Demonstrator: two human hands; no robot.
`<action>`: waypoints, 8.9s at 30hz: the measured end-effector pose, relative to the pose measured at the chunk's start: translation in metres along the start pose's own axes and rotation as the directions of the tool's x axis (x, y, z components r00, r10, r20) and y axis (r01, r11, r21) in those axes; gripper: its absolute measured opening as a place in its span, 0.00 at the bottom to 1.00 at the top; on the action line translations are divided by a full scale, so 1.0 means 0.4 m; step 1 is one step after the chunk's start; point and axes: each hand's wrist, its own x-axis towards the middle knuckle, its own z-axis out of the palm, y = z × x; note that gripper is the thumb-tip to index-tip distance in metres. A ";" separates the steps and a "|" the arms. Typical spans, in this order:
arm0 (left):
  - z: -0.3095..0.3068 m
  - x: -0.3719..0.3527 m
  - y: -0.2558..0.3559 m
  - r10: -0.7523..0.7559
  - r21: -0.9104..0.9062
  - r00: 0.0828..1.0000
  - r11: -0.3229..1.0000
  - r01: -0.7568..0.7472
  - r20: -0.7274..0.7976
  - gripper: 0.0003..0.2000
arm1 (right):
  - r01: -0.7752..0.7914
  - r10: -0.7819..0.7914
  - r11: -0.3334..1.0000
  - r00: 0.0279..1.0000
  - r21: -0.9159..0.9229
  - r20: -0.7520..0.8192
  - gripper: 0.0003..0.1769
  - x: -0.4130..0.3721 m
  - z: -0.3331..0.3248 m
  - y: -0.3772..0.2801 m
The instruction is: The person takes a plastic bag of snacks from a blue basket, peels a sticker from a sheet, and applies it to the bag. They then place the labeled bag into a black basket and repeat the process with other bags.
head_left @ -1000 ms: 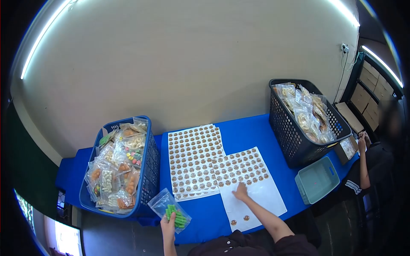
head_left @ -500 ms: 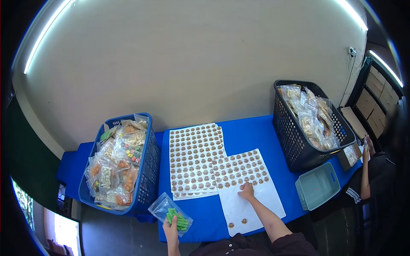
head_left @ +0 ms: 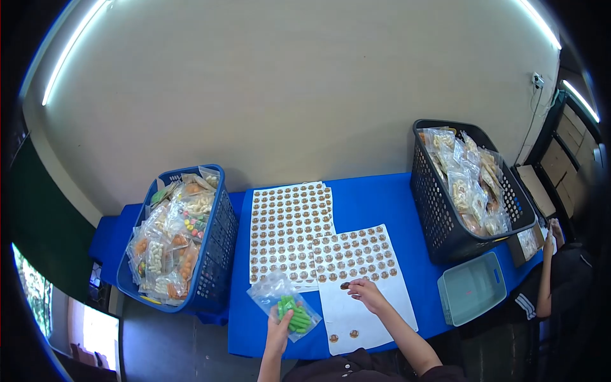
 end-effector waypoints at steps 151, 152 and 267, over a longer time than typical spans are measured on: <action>0.453 0.023 -0.149 0.222 0.398 0.964 0.879 -0.262 0.145 0.09 | 0.565 -0.569 0.788 0.820 -0.243 0.060 0.08 -0.222 -0.061 -0.203; 0.444 0.029 -0.154 0.236 0.373 0.961 0.887 -0.274 0.143 0.09 | 0.566 -0.565 0.770 0.819 -0.296 0.098 0.08 -0.216 -0.068 -0.194; 0.453 0.139 -0.063 -0.116 -0.025 0.928 0.991 0.134 0.353 0.17 | 0.292 -0.126 0.892 0.894 -0.345 0.430 0.13 -0.241 -0.114 -0.168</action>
